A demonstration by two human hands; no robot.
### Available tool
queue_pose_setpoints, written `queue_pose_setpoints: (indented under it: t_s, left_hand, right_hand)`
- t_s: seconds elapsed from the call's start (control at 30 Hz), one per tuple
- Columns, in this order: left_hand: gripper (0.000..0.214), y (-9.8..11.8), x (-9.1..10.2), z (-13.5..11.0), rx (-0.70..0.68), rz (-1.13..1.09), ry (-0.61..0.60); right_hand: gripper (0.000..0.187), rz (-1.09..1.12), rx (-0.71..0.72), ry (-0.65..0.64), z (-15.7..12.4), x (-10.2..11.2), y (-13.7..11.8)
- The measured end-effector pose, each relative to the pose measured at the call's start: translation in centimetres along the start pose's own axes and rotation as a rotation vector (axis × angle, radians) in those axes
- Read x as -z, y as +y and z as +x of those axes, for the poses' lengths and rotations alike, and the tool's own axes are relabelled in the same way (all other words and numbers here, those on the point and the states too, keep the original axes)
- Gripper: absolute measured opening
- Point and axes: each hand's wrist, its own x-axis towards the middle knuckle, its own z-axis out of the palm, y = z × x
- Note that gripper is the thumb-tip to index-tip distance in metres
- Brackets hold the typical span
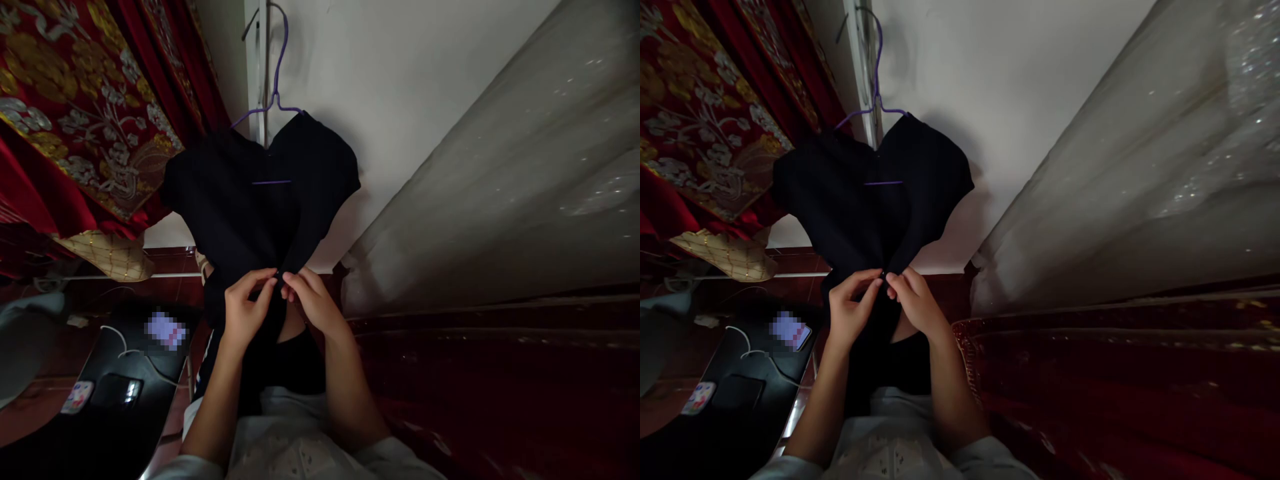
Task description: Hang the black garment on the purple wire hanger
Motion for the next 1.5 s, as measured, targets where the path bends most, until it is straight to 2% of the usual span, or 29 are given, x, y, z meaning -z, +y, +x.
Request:
queue_pose_setpoints:
  t_s: [0.1, 0.33, 0.53, 0.73, 0.83, 0.97, 1.07, 1.13, 1.2, 1.23, 1.27, 1.33, 1.4, 1.43, 1.5]
  left_hand:
    - [0.018, -0.1, 0.1, 0.0, -0.064, 0.034, 0.005]
    - [0.020, -0.7, -0.1, 0.5, -0.141, 0.112, -0.023]
    - [0.011, -0.9, 1.2, 3.3, -0.314, 0.207, -0.269]
    - [0.010, -0.3, 2.1, 5.4, -0.450, 0.351, -0.366]
    - [0.015, -0.2, 2.5, 8.6, -0.524, 0.443, -0.372]
    - [0.019, 0.4, 3.8, 17.2, -0.609, 0.539, -0.201]
    - [0.022, 2.3, 4.6, 23.2, -0.629, 0.469, -0.089]
    - [0.028, 4.0, 4.7, 24.8, -0.638, 0.440, -0.094]
    - [0.035, 5.4, 4.5, 24.4, -0.664, 0.467, -0.142]
    - [0.040, 5.9, 4.4, 23.7, -0.677, 0.485, -0.172]
    - [0.043, 6.2, 4.4, 22.9, -0.691, 0.498, -0.203]
    - [0.043, 6.4, 4.6, 21.5, -0.711, 0.510, -0.233]
    - [0.037, 6.4, 5.1, 20.7, -0.732, 0.511, -0.221]
    - [0.035, 6.4, 5.3, 20.4, -0.747, 0.516, -0.208]
    - [0.032, 6.5, 5.5, 20.1, -0.766, 0.507, -0.179]
  right_hand:
    - [0.029, 0.009, 0.037, -0.052, 0.0, -0.2, 0.1]
    - [0.033, -0.084, 0.006, -0.069, 0.3, 0.1, 0.6]
    - [0.031, -0.055, -0.002, -0.023, 0.6, 0.1, 0.2]
    - [0.022, -0.054, -0.056, -0.054, 0.5, 0.0, -0.8]
    - [0.024, -0.181, -0.030, -0.078, 0.5, 0.3, -1.3]
    - [0.024, -0.392, -0.043, -0.264, 0.1, 0.5, -1.4]
    - [0.030, -0.477, -0.166, -0.412, -0.5, 0.5, -1.5]
    - [0.034, -0.502, -0.198, -0.484, -1.1, 0.8, -2.1]
    - [0.027, -0.500, -0.136, -0.507, -1.5, 1.5, -3.5]
    - [0.019, -0.483, -0.063, -0.480, -1.5, 1.9, -4.6]
    - [0.015, -0.454, 0.038, -0.410, -1.2, 2.2, -5.9]
    - [0.032, -0.379, 0.292, -0.175, 0.0, 2.7, -8.9]
    - [0.041, -0.328, 0.543, 0.023, 2.5, 2.7, -11.8]
    - [0.043, -0.322, 0.640, 0.057, 4.2, 2.5, -13.0]
    - [0.040, -0.353, 0.749, 0.019, 7.6, 2.1, -14.3]
